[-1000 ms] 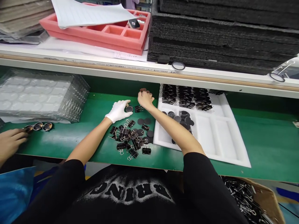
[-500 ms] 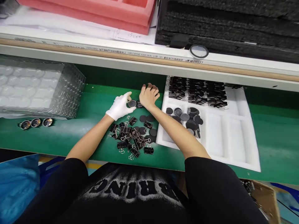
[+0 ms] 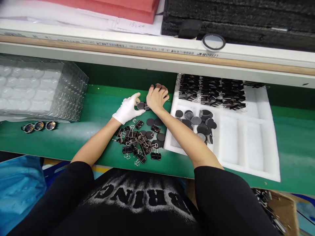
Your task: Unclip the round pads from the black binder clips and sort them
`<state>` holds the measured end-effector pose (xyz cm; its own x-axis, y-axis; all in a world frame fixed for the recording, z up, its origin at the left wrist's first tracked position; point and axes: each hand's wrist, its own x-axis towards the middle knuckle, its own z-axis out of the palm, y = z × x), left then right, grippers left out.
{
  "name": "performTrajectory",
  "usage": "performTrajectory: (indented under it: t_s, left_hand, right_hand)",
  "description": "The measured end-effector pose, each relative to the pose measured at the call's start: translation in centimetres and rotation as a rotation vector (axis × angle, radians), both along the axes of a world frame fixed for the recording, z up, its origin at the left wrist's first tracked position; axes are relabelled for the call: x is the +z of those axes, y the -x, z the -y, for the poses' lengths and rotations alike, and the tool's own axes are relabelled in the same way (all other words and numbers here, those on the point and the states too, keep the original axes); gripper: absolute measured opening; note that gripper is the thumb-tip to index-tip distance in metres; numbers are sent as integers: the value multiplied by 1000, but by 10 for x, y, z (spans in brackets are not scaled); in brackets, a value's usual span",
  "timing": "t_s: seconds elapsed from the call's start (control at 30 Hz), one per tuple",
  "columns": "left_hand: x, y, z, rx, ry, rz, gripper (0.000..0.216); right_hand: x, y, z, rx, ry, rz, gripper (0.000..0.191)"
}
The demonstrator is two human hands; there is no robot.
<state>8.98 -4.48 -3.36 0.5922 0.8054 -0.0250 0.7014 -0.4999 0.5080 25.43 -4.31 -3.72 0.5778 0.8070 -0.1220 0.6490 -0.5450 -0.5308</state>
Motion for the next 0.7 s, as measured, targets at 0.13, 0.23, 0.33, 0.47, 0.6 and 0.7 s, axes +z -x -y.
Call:
performTrajectory:
  t_s: [0.13,0.23,0.33,0.47,0.6,0.7]
  left_hand:
    - [6,2,7,-89,-117,-85,70]
    - [8,4,9,-196,-213,-180,61]
    - [8,5,12,-168,-225,-186,50]
    - [10,11,25,55,-189,-215,58]
    - [11,27,28,171,-269,-199,82]
    - [9,38,23,-140,-439,-198,60]
  right_hand:
    - [8,4,9,-22,68,0,56]
    - [8,6,7,-43,84,-15,63]
    - [15,5,5,-39,34,-54,66]
    - [41,-2,34,185,-40,-35,73]
    - [48,-10,97,886,64,11,69]
    - [36,-9,132,1116,167,-42,72]
